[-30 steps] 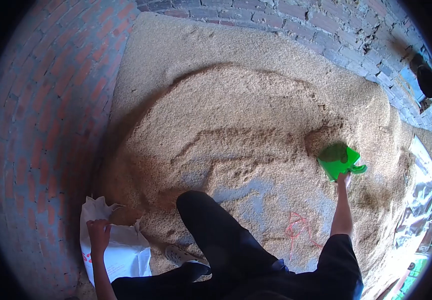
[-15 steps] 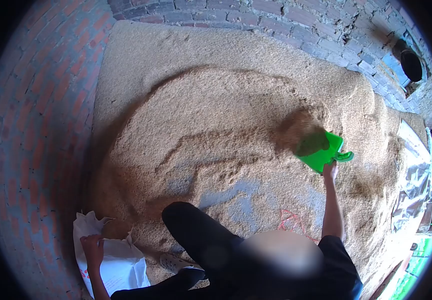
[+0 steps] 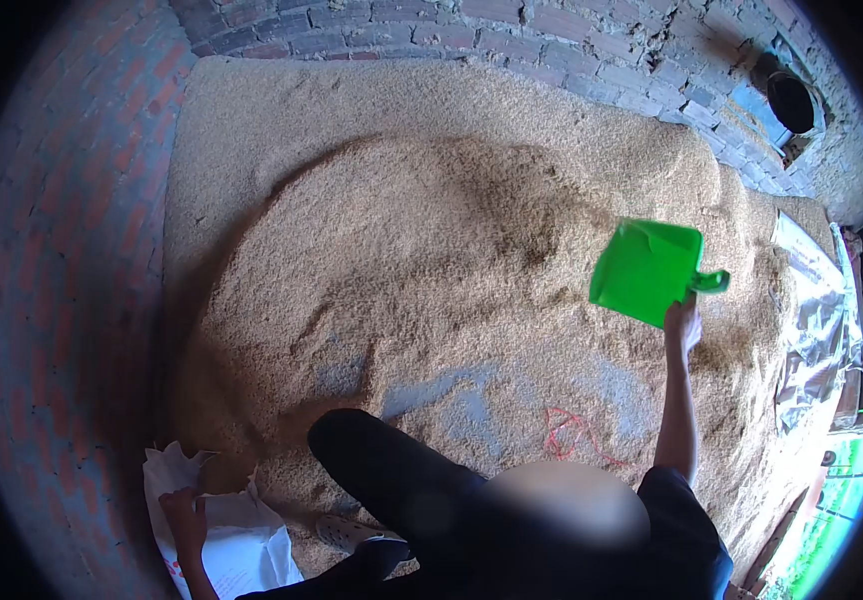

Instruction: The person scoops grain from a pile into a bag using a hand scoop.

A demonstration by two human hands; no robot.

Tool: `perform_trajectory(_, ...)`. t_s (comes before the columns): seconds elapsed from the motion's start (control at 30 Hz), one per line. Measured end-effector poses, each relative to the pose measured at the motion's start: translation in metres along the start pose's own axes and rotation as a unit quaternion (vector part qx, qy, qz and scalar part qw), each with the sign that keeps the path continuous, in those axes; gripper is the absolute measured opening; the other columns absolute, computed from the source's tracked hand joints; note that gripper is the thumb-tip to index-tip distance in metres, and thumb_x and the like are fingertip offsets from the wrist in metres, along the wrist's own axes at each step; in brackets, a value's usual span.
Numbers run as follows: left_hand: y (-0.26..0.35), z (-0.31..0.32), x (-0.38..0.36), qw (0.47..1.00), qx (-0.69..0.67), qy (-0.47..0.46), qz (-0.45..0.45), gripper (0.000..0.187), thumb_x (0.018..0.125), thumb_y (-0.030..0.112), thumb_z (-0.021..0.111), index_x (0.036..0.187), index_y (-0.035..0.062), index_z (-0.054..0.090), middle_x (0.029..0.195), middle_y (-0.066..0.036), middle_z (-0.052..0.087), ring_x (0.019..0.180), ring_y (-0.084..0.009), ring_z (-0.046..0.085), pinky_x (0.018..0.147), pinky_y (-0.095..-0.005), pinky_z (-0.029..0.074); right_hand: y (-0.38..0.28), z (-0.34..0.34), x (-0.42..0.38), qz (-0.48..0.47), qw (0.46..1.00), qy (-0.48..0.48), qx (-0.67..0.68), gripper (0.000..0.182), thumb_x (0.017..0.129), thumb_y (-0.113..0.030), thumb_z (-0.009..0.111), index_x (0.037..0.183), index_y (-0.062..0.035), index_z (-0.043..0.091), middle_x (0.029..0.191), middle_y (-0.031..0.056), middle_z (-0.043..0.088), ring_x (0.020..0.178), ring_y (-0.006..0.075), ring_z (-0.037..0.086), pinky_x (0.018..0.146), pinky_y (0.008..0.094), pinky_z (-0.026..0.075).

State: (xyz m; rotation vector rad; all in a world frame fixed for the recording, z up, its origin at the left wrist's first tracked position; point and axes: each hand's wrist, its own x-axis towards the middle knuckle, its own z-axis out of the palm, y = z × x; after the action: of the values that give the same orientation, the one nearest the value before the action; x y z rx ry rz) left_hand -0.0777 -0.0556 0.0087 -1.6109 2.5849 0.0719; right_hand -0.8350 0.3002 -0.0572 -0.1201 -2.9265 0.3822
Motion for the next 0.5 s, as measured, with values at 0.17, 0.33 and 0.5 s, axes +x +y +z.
perform_trajectory(0.17,-0.001,0.001,-0.009,1.0,-0.01,0.001,-0.016,0.017,0.071,0.004,0.061,0.088,0.0033,0.062,0.084,-0.013,0.061,0.088,-0.0309,0.049,0.085,-0.0395,0.033,0.185,0.06,0.016,0.21,0.972,0.033,0.104,0.051,0.077,-0.033,0.047,0.12,-0.005,0.046,0.112,0.0205,0.053,0.094,0.0351,0.054,0.082,0.0433,0.042)
perform_trajectory(0.33,0.002,-0.002,-0.012,1.0,-0.01,-0.008,-0.025,0.017,0.071,0.004,0.06,0.089,0.0042,0.062,0.084,-0.013,0.06,0.088,-0.0312,0.048,0.084,-0.0402,0.034,0.265,0.107,0.012,0.371,0.926,0.022,0.063,0.061,0.074,-0.042,0.055,0.122,-0.0051,0.044,0.115,0.017,0.052,0.098,0.0295,0.053,0.084,0.0381,0.042)
perform_trajectory(0.5,0.007,-0.006,-0.012,0.999,-0.015,0.009,-0.037,0.016,0.074,0.005,0.059,0.09,0.0032,0.061,0.087,-0.014,0.06,0.094,-0.032,0.046,0.086,-0.0418,0.034,0.206,0.122,0.021,0.331,0.879,0.041,0.341,0.06,0.072,-0.014,0.052,0.13,-0.0146,0.036,0.121,0.0128,0.045,0.102,0.0327,0.05,0.067,0.0485,0.052)
